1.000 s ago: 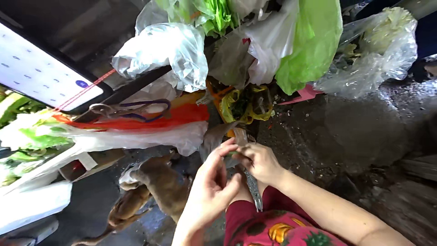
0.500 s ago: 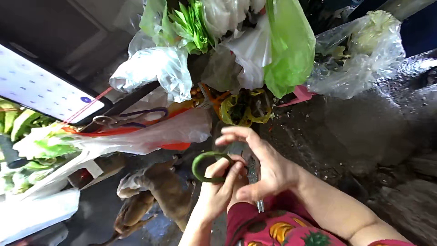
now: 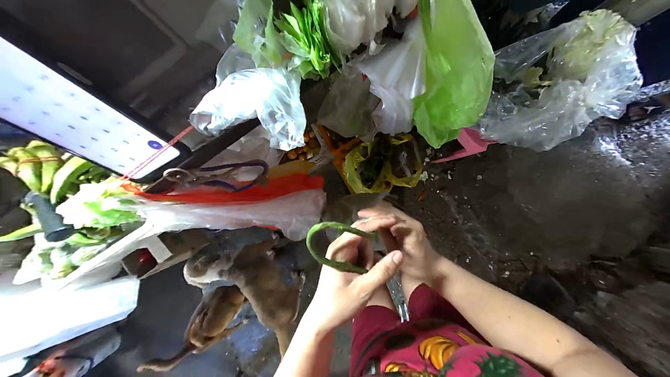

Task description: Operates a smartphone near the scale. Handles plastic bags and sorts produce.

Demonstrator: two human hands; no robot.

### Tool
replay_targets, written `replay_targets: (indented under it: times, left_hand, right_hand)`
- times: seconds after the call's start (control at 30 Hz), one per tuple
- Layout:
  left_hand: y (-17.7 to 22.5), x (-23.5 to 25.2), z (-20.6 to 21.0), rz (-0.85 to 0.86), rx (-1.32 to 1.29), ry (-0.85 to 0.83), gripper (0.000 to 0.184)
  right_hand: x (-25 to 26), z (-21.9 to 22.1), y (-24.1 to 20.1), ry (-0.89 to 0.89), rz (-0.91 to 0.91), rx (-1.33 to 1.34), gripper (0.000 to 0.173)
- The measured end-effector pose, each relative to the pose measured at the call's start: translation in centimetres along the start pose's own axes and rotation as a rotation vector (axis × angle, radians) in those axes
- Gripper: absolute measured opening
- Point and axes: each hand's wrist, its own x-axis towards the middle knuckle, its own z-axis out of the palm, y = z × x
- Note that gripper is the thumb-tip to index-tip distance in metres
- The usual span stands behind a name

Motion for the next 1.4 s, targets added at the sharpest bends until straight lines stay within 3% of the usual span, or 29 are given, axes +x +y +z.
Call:
replay_targets:
  times: [0.1,0.17,0.23,0.3,0.37,0.43,0.57,0.67,0.73,0.83,0.9,0.93,1.0,1.03,1.1,1.2,1.4]
  left_hand:
    - [0.9,0.6,-0.7,0.024,0.032,0.037,0.025]
    - [1.0,1.0,-1.1,0.062,0.004,0.115,0.027]
    - [1.2,1.3,-1.2,0.103,-0.03,0.118,0.028]
    - [1.3,1.5,-1.1,0.141,-0.021,0.102,0.026]
    - [1.5,1.5,-0.9,0.164,0.073,0.112,0.023]
    - [1.6,1.3,-1.5,0.149,0.245,0.131,0.021]
    - [2.6,0.4,-3.0,-0.048,0.682,0.109,0.03]
    - [3.2,-0.4,-3.4,-0.172,0.871,0.034,0.04]
    - [3.3,-0.9,-3.4,-0.202,0.87,0.083,0.042]
    - [4.4,-1.5,-3.6,-0.148,0.82,0.16,0.041]
    - [5.5,-2.0,-3.9,-0.09,0.774,0.126,0.042]
    - [6.0,-2.3,-3.8,-0.068,0.753,0.101,0.043]
    - [6.8,-2.6,-3.3,-0.036,0.727,0.054,0.043]
    - [7.1,-2.7,-3.1,-0.021,0.723,0.042,0.042]
    - [7.6,-2.8,-2.7,0.006,0.722,0.05,0.042]
    - [7.8,-3.2,-2.8,0.029,0.751,0.088,0.042]
    - [8.2,-3.8,-3.1,0.038,0.797,0.102,0.042]
  right_hand:
    - [0.8,0.3,1.4,0.134,-0.04,-0.042,0.021]
    - [1.0,2.0,2.6,0.284,0.004,0.075,0.019]
    - [1.5,3.7,3.5,0.303,0.085,0.173,0.013]
    - [3.1,4.0,2.8,0.145,0.241,0.091,0.013]
    - [5.8,3.0,1.3,-0.193,0.431,-0.047,0.022]
    - [7.2,3.6,2.1,-0.41,0.452,-0.202,0.025]
    - [7.2,5.1,5.5,-0.541,0.509,-0.574,0.025]
    - [7.1,4.8,7.4,-0.614,0.532,-0.612,0.026]
    - [5.6,3.9,8.1,-0.564,0.45,-0.504,0.029]
    - [0.9,2.5,9.3,-0.072,0.196,-0.235,0.03]
    - [-1.1,1.0,9.3,0.144,0.266,-0.156,0.053]
    - [-1.7,0.2,9.7,0.141,0.368,-0.167,0.07]
    - [-1.8,-1.2,11.1,-0.053,0.582,-0.145,0.097]
    - [-1.5,-1.4,11.9,-0.19,0.639,-0.11,0.101]
    - [-0.3,-1.1,12.5,-0.448,0.645,-0.063,0.085]
    - [1.4,0.1,11.0,-0.672,0.66,-0.169,0.057]
    - [2.8,-0.6,6.8,-0.772,0.949,-0.157,0.038]
